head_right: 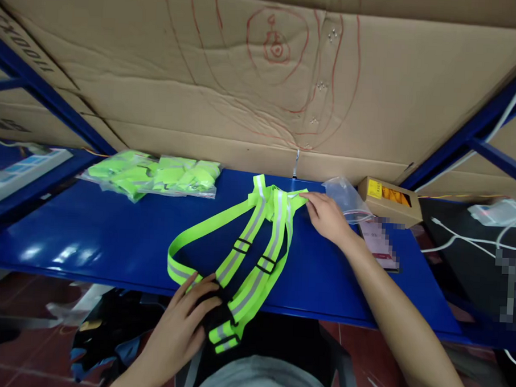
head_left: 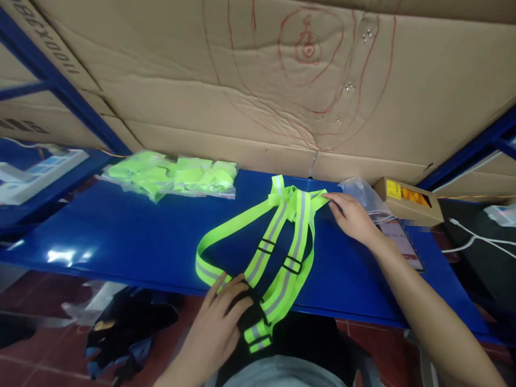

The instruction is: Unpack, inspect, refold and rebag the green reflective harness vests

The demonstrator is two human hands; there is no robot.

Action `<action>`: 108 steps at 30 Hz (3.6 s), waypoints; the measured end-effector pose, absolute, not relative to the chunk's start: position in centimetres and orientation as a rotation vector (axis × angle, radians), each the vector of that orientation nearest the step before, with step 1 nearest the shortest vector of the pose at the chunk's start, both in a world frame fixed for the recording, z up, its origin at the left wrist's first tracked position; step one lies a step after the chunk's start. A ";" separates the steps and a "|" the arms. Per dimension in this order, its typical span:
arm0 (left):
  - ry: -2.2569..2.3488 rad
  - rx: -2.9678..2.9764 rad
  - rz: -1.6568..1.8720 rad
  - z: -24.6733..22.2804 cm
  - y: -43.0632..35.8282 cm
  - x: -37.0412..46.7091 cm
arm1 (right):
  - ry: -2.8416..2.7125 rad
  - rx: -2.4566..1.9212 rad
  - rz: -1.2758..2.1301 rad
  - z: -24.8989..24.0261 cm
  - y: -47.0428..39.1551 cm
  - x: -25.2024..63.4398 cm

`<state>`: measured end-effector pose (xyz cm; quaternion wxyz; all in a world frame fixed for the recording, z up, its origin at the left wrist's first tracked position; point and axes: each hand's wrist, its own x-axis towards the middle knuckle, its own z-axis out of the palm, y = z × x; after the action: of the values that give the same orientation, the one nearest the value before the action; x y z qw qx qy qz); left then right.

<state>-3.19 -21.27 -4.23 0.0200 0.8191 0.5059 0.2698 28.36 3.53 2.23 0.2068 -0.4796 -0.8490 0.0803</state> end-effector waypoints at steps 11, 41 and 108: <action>1.476 2.504 0.981 -5.9 -20.9 -2.7 | -2.688 -1.698 0.427 3.1 11.9 18.8; 1.542 2.471 1.008 -5.9 -21.1 -3.2 | -2.341 -1.609 0.463 6.7 14.9 17.7; 1.122 2.530 0.524 -0.3 -13.1 -0.4 | -2.726 -1.135 0.034 3.5 6.7 18.4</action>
<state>-0.40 -13.08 -0.27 0.1615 0.8865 0.3929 0.1837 18.42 6.74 3.53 0.0944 -0.3826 -0.9190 0.0116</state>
